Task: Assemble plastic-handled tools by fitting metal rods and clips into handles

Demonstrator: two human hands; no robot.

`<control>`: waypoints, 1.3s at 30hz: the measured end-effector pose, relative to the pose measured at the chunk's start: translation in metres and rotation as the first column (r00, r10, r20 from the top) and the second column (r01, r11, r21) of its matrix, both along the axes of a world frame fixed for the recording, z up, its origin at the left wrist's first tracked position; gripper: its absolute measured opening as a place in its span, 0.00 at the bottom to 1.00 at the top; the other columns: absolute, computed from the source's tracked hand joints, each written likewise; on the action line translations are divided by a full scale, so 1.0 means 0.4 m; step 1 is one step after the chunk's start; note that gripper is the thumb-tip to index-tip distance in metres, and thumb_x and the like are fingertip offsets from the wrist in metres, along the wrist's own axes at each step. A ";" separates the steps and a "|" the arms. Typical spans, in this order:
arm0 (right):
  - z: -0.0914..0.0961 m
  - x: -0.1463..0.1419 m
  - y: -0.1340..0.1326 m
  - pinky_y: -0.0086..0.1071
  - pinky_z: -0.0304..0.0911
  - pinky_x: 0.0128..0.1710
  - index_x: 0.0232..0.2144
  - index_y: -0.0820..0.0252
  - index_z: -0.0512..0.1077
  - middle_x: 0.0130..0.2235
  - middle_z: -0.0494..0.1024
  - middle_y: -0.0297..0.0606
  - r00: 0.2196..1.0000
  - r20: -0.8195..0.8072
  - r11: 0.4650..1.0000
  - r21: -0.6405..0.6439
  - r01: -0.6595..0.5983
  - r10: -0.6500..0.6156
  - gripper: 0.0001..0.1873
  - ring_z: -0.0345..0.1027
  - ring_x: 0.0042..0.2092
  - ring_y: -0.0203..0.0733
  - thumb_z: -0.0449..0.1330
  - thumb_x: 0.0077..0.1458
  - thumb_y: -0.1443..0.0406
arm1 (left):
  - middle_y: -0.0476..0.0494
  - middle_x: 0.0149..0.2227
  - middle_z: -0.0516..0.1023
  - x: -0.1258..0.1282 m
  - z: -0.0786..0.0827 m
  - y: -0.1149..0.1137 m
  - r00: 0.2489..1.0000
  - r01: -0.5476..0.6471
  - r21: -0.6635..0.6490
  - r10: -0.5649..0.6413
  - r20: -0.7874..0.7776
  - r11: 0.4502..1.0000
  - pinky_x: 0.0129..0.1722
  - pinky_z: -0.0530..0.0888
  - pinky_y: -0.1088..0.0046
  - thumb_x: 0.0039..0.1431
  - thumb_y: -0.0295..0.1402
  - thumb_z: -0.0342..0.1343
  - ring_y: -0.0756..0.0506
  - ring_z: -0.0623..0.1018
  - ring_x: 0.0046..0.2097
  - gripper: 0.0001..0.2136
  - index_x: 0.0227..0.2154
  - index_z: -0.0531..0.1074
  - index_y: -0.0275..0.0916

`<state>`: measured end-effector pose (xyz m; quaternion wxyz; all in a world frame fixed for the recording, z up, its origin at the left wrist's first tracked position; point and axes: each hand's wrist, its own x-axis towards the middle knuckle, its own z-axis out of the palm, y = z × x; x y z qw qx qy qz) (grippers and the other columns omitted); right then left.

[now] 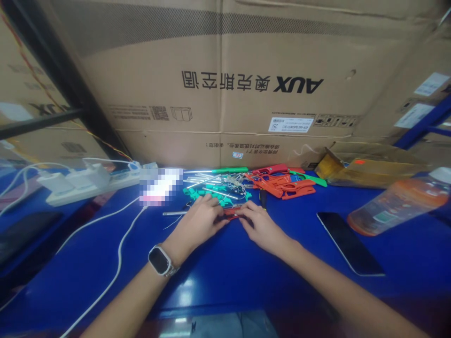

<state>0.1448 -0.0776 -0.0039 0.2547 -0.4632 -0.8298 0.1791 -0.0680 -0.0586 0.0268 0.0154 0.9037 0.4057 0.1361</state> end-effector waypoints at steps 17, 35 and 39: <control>0.080 0.045 0.125 0.42 0.63 0.49 0.42 0.61 0.77 0.43 0.74 0.43 0.971 0.224 0.996 -0.007 -0.087 0.087 0.09 0.68 0.47 0.48 0.59 0.59 0.68 | 0.43 0.33 0.74 -0.004 -0.004 0.003 1.000 0.018 -0.039 -0.017 0.013 0.999 0.41 0.67 0.63 0.63 0.39 0.58 0.42 0.71 0.39 0.10 0.34 0.78 0.37; 0.085 0.039 0.184 0.38 0.61 0.46 0.35 0.59 0.77 0.37 0.79 0.36 0.966 0.193 0.985 -0.045 -0.165 0.171 0.04 0.70 0.41 0.42 0.63 0.56 0.70 | 0.44 0.32 0.76 0.000 -0.016 0.009 0.997 0.061 -0.066 -0.058 0.045 0.996 0.39 0.65 0.64 0.65 0.34 0.56 0.43 0.70 0.38 0.09 0.31 0.77 0.38; 0.091 0.044 0.152 0.40 0.60 0.49 0.43 0.58 0.76 0.40 0.79 0.39 0.961 0.217 0.978 0.078 -0.193 0.173 0.08 0.70 0.42 0.43 0.62 0.59 0.67 | 0.45 0.32 0.76 -0.003 -0.021 0.011 0.996 0.065 -0.068 -0.061 0.057 0.996 0.42 0.66 0.63 0.66 0.34 0.55 0.43 0.70 0.39 0.09 0.31 0.77 0.38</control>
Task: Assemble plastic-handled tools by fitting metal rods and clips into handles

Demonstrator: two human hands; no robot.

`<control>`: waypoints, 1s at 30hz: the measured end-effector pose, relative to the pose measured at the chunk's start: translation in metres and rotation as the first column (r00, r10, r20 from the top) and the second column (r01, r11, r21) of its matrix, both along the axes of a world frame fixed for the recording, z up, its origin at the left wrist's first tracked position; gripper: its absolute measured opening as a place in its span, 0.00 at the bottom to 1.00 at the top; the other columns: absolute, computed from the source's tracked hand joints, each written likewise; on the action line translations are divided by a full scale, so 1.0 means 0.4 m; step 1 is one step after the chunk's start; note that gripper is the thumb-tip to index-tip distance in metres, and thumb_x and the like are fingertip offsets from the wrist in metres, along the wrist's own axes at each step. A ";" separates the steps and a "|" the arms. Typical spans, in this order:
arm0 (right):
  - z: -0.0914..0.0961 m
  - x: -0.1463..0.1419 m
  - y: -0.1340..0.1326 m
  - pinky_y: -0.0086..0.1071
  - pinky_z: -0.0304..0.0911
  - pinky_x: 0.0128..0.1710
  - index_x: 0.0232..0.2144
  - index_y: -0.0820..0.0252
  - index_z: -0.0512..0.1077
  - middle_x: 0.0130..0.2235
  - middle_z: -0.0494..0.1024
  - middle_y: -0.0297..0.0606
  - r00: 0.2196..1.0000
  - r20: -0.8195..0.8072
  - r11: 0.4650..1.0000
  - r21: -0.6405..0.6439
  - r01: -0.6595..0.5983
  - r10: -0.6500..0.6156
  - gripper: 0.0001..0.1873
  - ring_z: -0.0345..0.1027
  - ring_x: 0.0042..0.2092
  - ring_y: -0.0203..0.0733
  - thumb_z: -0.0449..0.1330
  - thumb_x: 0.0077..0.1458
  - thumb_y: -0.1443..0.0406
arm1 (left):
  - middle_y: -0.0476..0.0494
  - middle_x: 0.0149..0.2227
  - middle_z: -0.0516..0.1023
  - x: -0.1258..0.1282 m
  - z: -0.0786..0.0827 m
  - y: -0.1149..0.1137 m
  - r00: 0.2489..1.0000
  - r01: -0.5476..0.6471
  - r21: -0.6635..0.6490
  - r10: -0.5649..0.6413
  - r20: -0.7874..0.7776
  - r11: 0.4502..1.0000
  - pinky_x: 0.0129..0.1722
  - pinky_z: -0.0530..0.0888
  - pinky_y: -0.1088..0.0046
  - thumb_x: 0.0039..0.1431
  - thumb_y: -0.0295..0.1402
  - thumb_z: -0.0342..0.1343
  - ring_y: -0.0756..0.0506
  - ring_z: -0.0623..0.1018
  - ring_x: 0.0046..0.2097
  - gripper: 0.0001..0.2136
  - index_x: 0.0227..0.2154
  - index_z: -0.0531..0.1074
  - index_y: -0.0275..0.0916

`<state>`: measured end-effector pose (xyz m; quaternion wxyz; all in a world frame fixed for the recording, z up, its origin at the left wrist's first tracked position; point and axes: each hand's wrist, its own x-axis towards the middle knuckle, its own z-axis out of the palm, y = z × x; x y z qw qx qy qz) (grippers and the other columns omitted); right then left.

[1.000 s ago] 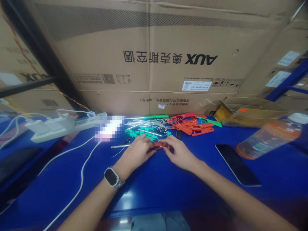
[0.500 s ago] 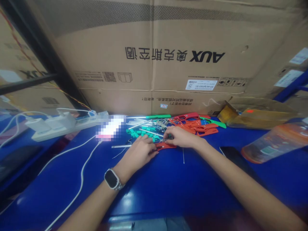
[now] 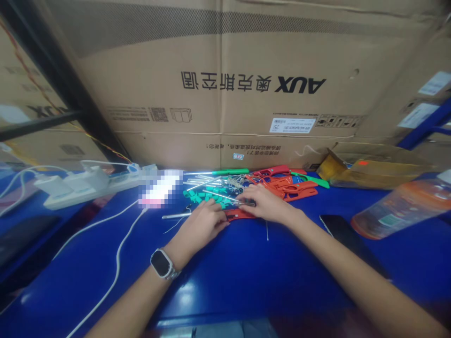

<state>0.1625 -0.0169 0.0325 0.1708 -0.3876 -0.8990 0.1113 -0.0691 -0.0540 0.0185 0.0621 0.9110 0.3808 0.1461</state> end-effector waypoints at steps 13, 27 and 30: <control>-0.028 0.013 -0.045 0.37 0.66 0.47 0.42 0.60 0.77 0.46 0.74 0.43 0.998 -0.032 0.998 0.019 -0.061 0.062 0.09 0.70 0.44 0.42 0.58 0.64 0.65 | 0.45 0.32 0.75 0.001 0.004 -0.001 1.000 0.004 -0.004 -0.004 0.007 1.000 0.41 0.66 0.65 0.65 0.34 0.56 0.44 0.69 0.38 0.10 0.30 0.77 0.38; -0.044 0.023 -0.040 0.39 0.63 0.48 0.46 0.56 0.78 0.43 0.75 0.41 0.997 -0.032 0.998 0.004 -0.066 0.066 0.11 0.68 0.47 0.44 0.59 0.63 0.64 | 0.44 0.33 0.75 -0.006 0.012 -0.002 1.000 -0.009 -0.019 0.009 -0.010 1.000 0.40 0.65 0.65 0.65 0.33 0.55 0.43 0.70 0.39 0.09 0.33 0.78 0.38; -0.054 0.026 -0.042 0.39 0.63 0.47 0.47 0.56 0.78 0.44 0.74 0.41 0.996 -0.059 0.997 0.019 -0.072 0.073 0.12 0.67 0.46 0.43 0.59 0.63 0.63 | 0.44 0.33 0.75 -0.006 0.009 -0.001 1.000 -0.007 -0.010 0.007 0.000 1.000 0.40 0.66 0.65 0.66 0.33 0.55 0.43 0.70 0.39 0.08 0.33 0.77 0.39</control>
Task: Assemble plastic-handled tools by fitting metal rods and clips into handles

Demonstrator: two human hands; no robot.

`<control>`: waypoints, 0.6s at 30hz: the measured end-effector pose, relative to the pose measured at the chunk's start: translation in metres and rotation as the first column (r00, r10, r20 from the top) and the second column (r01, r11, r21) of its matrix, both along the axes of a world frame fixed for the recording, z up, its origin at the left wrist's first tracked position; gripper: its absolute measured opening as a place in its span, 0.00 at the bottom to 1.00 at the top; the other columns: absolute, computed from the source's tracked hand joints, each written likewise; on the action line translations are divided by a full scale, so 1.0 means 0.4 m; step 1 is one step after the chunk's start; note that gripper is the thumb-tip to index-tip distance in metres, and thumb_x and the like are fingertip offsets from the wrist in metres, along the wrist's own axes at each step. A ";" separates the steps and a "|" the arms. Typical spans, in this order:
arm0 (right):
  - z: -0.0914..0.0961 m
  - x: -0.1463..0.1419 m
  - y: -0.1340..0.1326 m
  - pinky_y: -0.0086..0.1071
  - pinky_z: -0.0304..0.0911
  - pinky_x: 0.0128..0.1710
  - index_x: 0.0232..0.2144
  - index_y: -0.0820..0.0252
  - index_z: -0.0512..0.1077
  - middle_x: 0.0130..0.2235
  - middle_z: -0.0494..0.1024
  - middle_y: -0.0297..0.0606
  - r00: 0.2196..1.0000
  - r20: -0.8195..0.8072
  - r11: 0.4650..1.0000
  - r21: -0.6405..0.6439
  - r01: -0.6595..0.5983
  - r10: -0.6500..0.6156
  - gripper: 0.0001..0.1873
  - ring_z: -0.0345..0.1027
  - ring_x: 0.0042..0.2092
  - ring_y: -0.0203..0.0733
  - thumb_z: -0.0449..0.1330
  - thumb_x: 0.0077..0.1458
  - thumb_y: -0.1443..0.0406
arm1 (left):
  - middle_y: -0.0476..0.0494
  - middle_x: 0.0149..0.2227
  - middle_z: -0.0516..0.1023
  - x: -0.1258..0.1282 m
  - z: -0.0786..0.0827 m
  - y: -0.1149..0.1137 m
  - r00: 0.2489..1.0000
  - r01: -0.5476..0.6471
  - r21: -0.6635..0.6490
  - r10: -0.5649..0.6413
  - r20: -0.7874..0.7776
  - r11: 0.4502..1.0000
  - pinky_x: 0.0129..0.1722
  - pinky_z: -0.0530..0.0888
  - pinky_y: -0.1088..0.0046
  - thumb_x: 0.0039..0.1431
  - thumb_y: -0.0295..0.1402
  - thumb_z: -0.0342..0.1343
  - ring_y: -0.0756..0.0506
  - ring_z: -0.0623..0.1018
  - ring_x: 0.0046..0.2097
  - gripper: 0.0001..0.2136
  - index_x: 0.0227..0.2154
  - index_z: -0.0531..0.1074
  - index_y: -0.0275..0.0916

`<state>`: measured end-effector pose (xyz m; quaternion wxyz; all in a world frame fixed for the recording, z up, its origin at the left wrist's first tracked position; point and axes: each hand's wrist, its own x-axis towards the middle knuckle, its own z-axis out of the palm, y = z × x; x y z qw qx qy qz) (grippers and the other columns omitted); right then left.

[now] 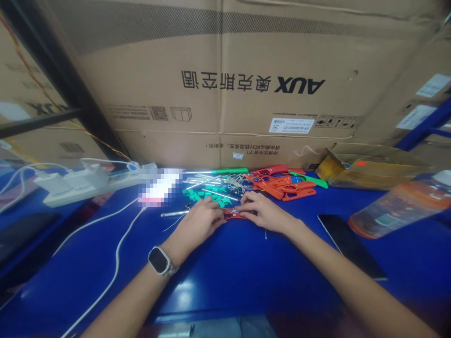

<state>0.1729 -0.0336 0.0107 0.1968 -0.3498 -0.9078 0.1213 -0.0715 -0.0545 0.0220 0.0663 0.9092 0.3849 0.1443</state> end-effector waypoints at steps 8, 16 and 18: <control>-0.007 0.004 -0.017 0.41 0.64 0.48 0.52 0.49 0.76 0.46 0.73 0.43 0.999 0.038 0.997 0.064 0.033 -0.035 0.15 0.67 0.47 0.44 0.55 0.66 0.60 | 0.46 0.32 0.73 -0.014 0.009 0.007 0.988 -0.097 0.044 0.091 0.127 0.994 0.42 0.68 0.64 0.63 0.37 0.58 0.43 0.70 0.38 0.08 0.32 0.72 0.38; -0.009 0.010 -0.037 0.49 0.63 0.55 0.64 0.52 0.62 0.55 0.71 0.46 0.988 -0.061 0.990 -0.009 0.142 -0.142 0.28 0.65 0.56 0.50 0.58 0.63 0.59 | 0.42 0.43 0.71 -0.032 0.000 0.017 0.978 -0.140 0.036 0.132 0.161 0.989 0.45 0.71 0.61 0.60 0.41 0.60 0.40 0.72 0.45 0.13 0.43 0.72 0.39; -0.008 0.009 -0.035 0.48 0.64 0.54 0.59 0.54 0.69 0.51 0.74 0.45 0.985 -0.068 0.988 -0.016 0.155 -0.156 0.22 0.66 0.53 0.49 0.58 0.63 0.61 | 0.42 0.43 0.71 -0.032 -0.002 0.018 0.980 -0.134 0.030 0.128 0.154 0.990 0.46 0.71 0.61 0.61 0.41 0.59 0.41 0.72 0.45 0.13 0.44 0.72 0.39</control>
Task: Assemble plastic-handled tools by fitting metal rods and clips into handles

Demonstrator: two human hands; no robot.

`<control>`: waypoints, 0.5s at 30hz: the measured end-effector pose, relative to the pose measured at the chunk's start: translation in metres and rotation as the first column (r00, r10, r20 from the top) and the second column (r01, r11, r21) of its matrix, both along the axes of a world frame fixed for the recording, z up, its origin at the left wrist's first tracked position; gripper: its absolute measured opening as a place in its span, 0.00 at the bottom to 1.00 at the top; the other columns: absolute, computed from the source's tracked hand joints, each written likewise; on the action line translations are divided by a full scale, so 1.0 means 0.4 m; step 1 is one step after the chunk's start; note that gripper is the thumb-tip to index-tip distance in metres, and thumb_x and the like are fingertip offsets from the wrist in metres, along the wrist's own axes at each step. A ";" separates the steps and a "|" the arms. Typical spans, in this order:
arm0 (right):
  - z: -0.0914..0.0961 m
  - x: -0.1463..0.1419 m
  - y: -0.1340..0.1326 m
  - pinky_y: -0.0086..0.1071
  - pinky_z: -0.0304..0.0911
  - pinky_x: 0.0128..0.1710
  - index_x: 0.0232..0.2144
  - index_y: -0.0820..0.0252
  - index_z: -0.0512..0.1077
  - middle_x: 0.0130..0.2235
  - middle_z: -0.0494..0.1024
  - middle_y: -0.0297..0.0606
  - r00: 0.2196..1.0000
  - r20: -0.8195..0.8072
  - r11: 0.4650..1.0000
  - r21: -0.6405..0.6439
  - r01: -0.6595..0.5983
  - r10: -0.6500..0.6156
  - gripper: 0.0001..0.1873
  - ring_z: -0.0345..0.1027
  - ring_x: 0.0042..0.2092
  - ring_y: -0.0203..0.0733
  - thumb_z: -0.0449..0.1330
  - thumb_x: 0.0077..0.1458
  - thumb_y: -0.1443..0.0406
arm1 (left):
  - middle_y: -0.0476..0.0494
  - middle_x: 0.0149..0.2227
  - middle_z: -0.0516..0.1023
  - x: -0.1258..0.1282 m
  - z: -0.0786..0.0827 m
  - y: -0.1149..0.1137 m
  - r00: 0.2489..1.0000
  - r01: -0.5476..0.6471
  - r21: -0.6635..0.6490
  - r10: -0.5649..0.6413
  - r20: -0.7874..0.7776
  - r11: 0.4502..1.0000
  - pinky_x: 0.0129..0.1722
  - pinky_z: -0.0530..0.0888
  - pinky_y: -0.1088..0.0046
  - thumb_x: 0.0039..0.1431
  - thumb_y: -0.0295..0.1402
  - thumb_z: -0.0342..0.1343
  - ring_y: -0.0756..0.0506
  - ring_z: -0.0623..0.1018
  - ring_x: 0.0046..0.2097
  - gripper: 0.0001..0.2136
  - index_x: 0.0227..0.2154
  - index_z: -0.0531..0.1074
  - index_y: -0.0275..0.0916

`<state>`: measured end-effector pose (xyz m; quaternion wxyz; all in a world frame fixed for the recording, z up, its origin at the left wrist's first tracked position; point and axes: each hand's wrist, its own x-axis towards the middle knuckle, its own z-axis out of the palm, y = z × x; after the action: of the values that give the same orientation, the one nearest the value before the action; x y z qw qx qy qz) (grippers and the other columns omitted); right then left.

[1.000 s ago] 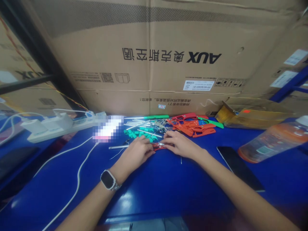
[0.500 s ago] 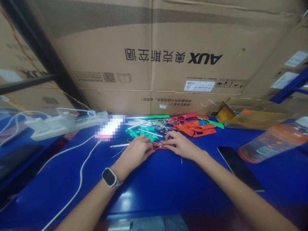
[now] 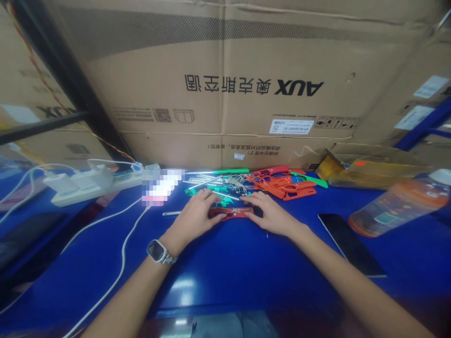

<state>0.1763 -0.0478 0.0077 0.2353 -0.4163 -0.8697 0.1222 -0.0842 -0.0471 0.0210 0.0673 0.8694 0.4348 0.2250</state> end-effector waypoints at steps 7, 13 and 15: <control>0.024 0.002 -0.014 0.46 0.63 0.53 0.49 0.56 0.76 0.49 0.75 0.44 0.996 0.083 0.994 0.107 0.003 -0.012 0.15 0.67 0.51 0.48 0.57 0.64 0.61 | 0.39 0.47 0.71 0.027 0.005 -0.025 0.997 0.044 0.097 -0.038 -0.062 0.994 0.48 0.69 0.59 0.65 0.38 0.55 0.39 0.70 0.48 0.12 0.47 0.72 0.38; 0.034 0.023 -0.073 0.50 0.60 0.51 0.57 0.56 0.71 0.51 0.73 0.49 0.966 0.223 0.981 0.173 0.092 -0.130 0.21 0.63 0.52 0.54 0.56 0.64 0.58 | 0.38 0.50 0.71 0.092 -0.013 -0.054 0.965 0.182 0.148 -0.147 -0.218 0.972 0.47 0.66 0.59 0.68 0.40 0.49 0.38 0.69 0.49 0.18 0.57 0.69 0.41; 0.027 0.025 -0.085 0.49 0.59 0.50 0.57 0.57 0.72 0.50 0.73 0.50 0.956 0.255 0.979 0.175 0.100 -0.143 0.22 0.63 0.51 0.54 0.55 0.65 0.57 | 0.36 0.50 0.71 0.104 -0.022 -0.051 0.960 0.185 0.165 -0.142 -0.243 0.969 0.48 0.66 0.59 0.69 0.41 0.48 0.38 0.69 0.50 0.19 0.58 0.68 0.40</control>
<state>0.1862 -0.0818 0.0184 0.1560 -0.4613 -0.8732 -0.0199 -0.0425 -0.0675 0.0122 -0.0463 0.9250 0.3432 0.1564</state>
